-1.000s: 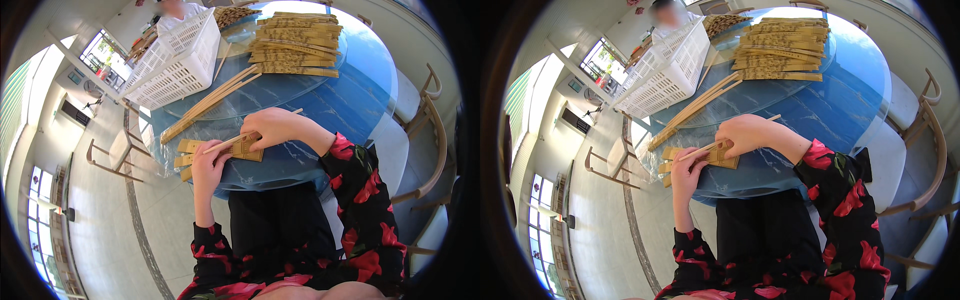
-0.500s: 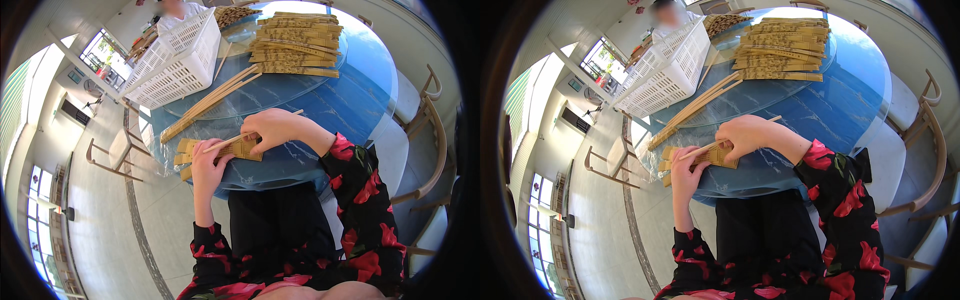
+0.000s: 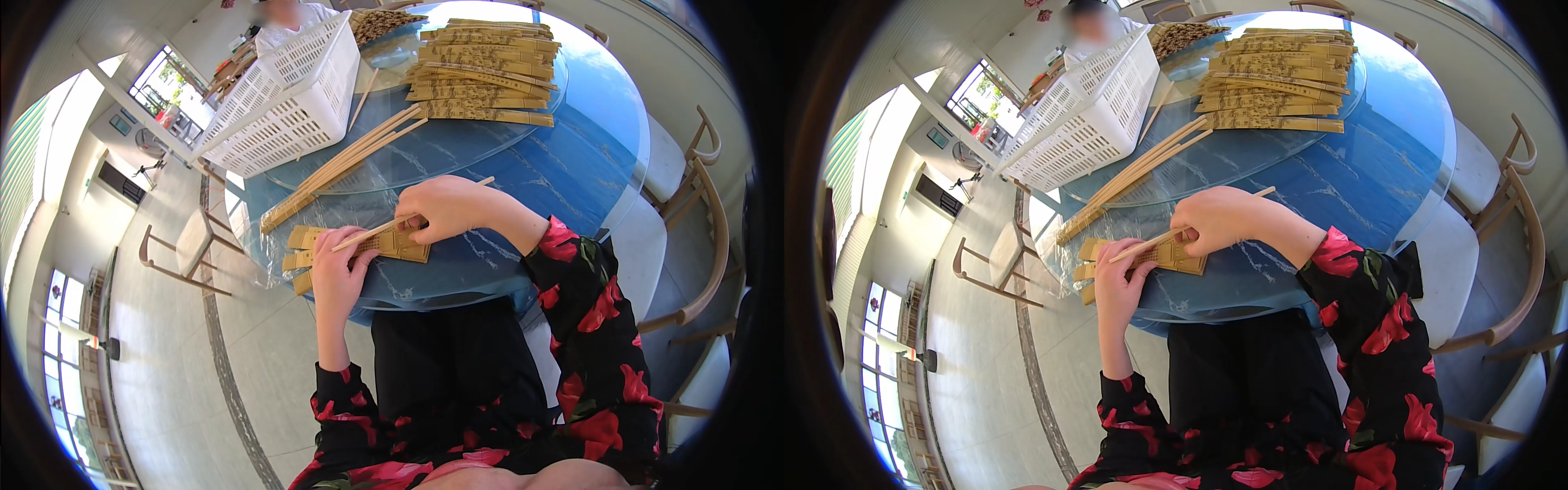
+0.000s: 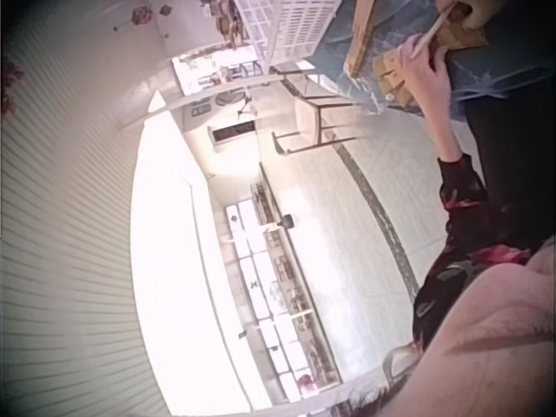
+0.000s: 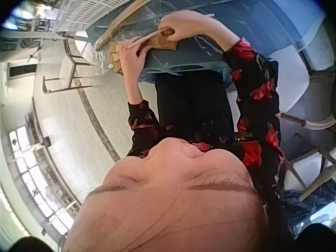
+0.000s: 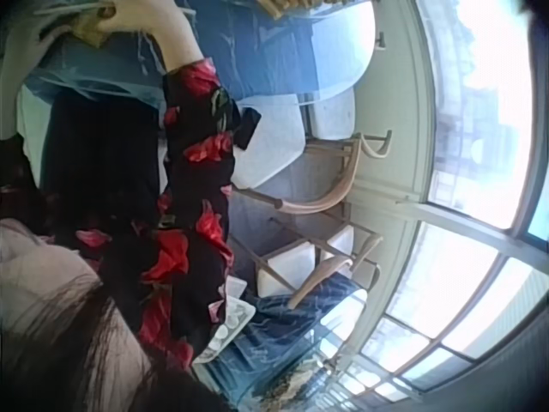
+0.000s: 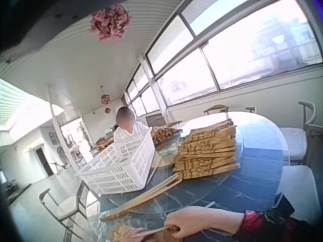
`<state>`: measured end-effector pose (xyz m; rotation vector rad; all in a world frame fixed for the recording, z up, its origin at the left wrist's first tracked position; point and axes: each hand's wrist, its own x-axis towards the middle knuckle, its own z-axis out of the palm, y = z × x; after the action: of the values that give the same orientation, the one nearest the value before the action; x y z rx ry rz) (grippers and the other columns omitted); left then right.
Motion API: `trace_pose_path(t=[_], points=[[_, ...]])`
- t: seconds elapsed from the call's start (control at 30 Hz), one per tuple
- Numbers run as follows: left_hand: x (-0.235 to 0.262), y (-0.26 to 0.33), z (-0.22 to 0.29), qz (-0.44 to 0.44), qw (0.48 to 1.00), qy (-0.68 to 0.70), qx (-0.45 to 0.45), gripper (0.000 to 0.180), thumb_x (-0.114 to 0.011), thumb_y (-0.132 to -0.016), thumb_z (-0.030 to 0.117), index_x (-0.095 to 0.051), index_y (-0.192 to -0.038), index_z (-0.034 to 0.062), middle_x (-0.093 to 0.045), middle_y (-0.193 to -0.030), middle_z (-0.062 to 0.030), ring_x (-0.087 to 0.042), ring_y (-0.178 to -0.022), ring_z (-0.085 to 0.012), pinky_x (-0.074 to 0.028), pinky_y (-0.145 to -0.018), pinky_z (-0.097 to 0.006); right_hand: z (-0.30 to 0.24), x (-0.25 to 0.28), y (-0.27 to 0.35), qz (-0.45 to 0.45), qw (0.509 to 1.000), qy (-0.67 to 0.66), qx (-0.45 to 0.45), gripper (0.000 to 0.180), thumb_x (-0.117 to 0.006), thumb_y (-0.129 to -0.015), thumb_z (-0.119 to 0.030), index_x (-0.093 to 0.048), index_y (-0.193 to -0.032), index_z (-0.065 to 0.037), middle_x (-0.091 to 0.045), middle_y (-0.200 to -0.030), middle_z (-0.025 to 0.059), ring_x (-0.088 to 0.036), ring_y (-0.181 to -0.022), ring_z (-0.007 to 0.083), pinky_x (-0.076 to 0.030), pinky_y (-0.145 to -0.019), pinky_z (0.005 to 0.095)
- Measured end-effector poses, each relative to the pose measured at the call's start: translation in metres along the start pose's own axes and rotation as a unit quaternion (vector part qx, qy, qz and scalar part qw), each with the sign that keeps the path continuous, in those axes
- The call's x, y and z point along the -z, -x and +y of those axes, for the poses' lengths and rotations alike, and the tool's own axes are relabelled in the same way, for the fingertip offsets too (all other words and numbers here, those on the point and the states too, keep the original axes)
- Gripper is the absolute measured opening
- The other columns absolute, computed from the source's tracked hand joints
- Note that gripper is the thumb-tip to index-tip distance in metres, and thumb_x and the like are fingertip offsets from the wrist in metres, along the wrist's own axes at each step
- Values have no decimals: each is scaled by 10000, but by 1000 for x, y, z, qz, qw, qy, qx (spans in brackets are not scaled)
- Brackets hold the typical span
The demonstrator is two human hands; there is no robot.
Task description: The person inserts thin wooden sticks into pre-cut slots on rectangular bamboo strips, then places the assembled pieces into a white basket. The person repeats this process for multiple bamboo strips.
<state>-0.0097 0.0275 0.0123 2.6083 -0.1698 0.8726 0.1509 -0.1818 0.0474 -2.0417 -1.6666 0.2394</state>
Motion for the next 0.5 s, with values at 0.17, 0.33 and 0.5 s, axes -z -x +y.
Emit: trace_pose_path(t=[0.17, 0.33, 0.5], points=[[1, -1, 2, -5, 1000, -5, -1, 265, -795, -815, 173, -745, -1041, 45, -702, -1078, -48, -594, -1022, -297, -484, -921, -401, 0, 1, 1, 1, 1000, 1, 3, 271, -711, -825, -302, -714, -988, -86, -628, -883, 50, -643, -837, 267, -510, -726, 386], [0, -1, 0, -3, 1000, -5, -2, 270, -798, -813, 186, -745, -1040, 49, -702, -1076, -44, -593, -1016, -297, -486, -917, -398, -1, 0, 1, 6, 1000, -1, 0, 270, -716, -823, -306, -717, -973, -82, -627, -870, 55, -642, -833, 268, -510, -726, 382], [1, -1, 0, -4, 1000, -9, -7, 267, -797, -815, 193, -748, -1042, 59, -702, -1075, -40, -594, -1017, -295, -486, -918, -397, 0, 1, -1, -14, 1000, -8, -19, 300, -734, -807, -318, -706, -982, -76, -627, -874, 57, -641, -829, 274, -509, -716, 385]])
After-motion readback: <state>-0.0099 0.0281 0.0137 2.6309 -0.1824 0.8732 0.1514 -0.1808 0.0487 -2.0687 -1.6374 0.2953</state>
